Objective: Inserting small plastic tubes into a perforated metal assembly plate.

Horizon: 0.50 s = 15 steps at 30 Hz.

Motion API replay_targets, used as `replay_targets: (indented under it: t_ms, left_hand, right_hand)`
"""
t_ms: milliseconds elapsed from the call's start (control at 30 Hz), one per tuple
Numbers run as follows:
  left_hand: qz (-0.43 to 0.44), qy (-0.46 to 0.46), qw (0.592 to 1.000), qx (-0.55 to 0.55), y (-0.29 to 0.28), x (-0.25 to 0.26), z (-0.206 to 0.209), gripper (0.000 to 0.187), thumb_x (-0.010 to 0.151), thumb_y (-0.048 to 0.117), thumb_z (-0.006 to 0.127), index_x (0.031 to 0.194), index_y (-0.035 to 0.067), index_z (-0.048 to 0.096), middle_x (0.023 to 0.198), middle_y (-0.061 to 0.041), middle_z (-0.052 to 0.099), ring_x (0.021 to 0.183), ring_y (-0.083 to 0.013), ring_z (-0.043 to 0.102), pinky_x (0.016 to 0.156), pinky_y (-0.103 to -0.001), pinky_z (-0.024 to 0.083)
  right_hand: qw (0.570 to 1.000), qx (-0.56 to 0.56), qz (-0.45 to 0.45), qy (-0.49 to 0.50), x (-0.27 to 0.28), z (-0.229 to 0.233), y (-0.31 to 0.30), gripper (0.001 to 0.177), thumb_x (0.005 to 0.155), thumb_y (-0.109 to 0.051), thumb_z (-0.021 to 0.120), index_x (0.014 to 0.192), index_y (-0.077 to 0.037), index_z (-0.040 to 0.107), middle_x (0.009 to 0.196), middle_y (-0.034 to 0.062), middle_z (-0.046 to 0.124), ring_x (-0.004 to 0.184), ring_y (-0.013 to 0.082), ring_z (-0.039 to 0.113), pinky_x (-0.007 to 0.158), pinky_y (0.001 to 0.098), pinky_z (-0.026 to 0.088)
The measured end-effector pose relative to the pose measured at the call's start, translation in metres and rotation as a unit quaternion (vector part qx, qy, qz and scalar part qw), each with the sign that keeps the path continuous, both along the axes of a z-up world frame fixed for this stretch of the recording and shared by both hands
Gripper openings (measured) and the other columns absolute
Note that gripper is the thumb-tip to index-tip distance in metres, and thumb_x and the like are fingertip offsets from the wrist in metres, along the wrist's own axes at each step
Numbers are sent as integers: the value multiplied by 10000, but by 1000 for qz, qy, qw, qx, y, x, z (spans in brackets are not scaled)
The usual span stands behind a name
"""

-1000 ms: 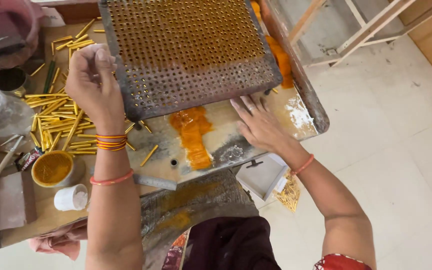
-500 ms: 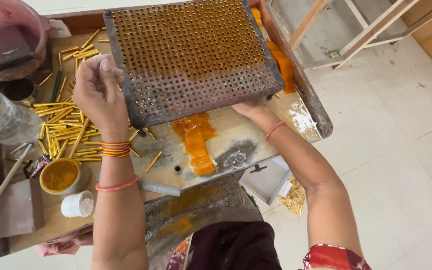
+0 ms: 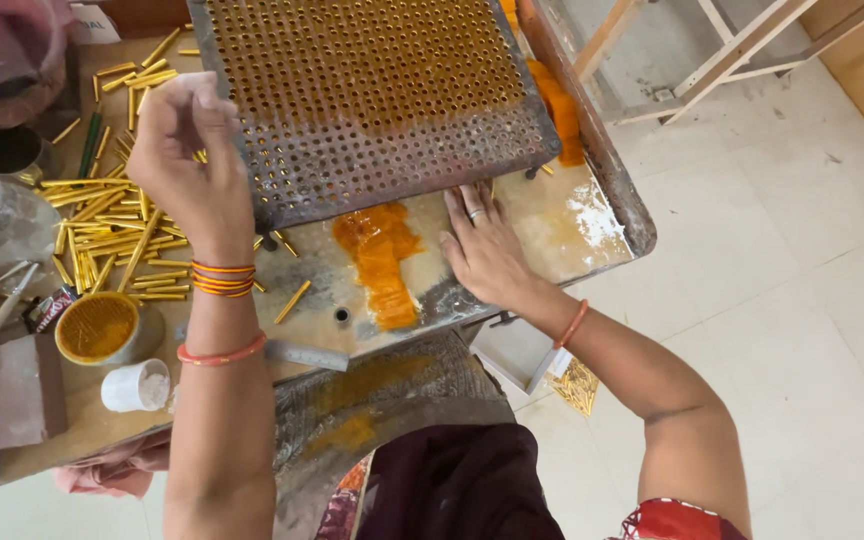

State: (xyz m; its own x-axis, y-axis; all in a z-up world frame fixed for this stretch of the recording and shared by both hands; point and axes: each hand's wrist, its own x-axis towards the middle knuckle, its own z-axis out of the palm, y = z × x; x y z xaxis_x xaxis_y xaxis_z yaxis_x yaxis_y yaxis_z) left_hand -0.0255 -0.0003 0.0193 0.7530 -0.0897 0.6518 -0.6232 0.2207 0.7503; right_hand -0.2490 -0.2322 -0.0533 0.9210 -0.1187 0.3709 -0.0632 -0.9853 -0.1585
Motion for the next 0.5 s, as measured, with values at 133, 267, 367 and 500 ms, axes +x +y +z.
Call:
replay_targets:
  t_ms: [133,267,367,500]
  left_hand:
    - [-14,-89,990,112,-16,-79,45,33,1135,21,680,1108,3,688,960,-74,715,779,-130,638,713,-238,524]
    - [-106,-211,871,430,-55,-138,11,135,965,156,646,958,33,701,910,-172,711,810,-337,707,707,-422,568]
    - [-93,-190,786,580,-94,-167,-32,362,928,349,641,972,-7,696,983,-208,685,889,-324,698,729,-402,584]
    - [54,-168,732,658,-142,-176,-27,922,679,751,667,1101,-68,693,1192,-229,619,1052,-324,634,740,-390,576]
  right_hand:
    - [1000,13,25,-9,-28,27,10,564,1003,-263,500,1469,55,510,1554,335,401,1376,558,387,1140,605,294]
    - [973,215,-46,-68,-51,57,-16,286,1089,-110,528,1348,-41,625,1295,223,640,1111,337,663,965,414,528]
    - [961,253,-102,-34,-60,65,-33,224,1041,-66,595,1246,-52,684,1086,150,740,875,266,713,795,364,552]
    - [972,221,-40,-61,-59,45,-49,294,994,-2,582,1275,-50,654,1089,177,723,947,306,709,829,379,545]
